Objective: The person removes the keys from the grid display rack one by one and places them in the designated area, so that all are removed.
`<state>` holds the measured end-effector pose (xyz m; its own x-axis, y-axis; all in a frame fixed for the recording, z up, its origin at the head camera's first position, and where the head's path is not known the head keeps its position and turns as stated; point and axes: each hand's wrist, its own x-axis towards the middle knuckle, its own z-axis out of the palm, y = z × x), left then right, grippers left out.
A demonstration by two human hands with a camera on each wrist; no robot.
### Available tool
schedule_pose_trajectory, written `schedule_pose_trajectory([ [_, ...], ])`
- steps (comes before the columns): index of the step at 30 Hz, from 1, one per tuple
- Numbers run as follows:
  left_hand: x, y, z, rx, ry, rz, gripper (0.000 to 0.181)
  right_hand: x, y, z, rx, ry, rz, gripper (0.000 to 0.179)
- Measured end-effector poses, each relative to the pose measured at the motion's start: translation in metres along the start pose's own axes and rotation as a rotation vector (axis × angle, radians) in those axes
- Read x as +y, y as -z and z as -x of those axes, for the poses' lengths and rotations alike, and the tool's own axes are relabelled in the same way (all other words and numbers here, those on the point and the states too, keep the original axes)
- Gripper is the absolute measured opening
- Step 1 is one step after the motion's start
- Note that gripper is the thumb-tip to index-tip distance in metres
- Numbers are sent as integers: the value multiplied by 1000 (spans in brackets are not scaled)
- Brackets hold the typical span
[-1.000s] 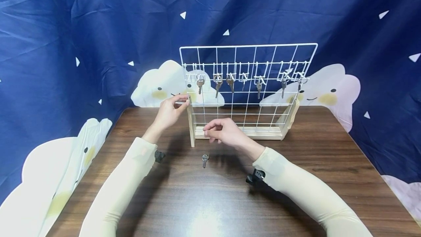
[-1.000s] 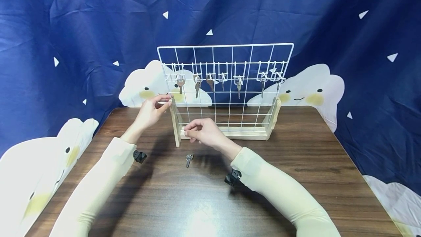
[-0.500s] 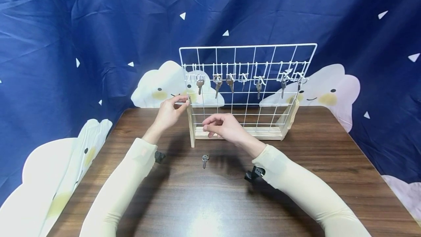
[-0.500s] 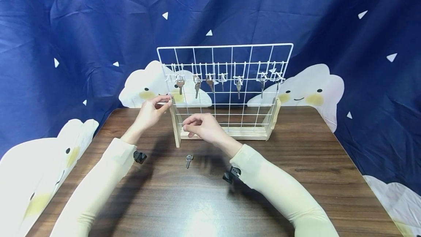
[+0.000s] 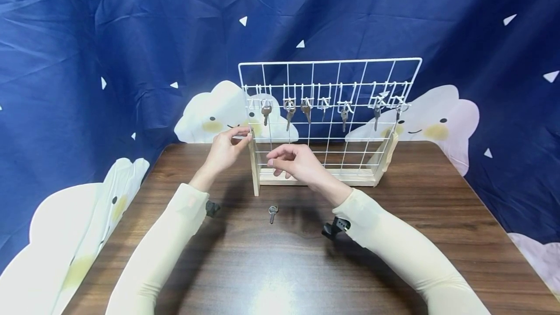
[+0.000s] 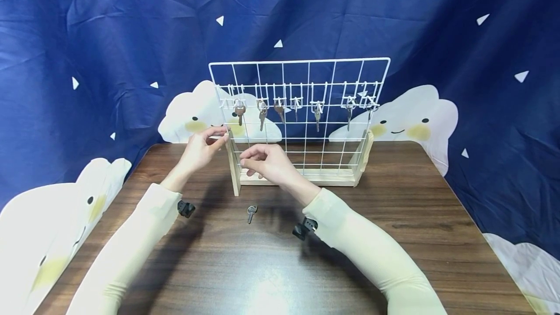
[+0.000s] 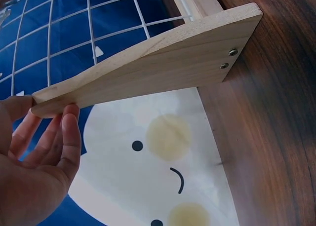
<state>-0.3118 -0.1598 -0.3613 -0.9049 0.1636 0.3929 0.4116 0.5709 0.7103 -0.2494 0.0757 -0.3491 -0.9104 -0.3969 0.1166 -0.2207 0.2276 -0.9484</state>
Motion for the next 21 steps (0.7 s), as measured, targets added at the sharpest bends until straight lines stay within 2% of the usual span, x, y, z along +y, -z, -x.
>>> schedule_pose_trajectory([
  [15, 0, -1, 1, 8, -9, -11, 30, -24, 0, -7, 64, 19, -20, 24],
  [21, 1, 0, 1, 8, -8, -3, 31, -29, 2, -11, 81, 40, -70, 21],
])
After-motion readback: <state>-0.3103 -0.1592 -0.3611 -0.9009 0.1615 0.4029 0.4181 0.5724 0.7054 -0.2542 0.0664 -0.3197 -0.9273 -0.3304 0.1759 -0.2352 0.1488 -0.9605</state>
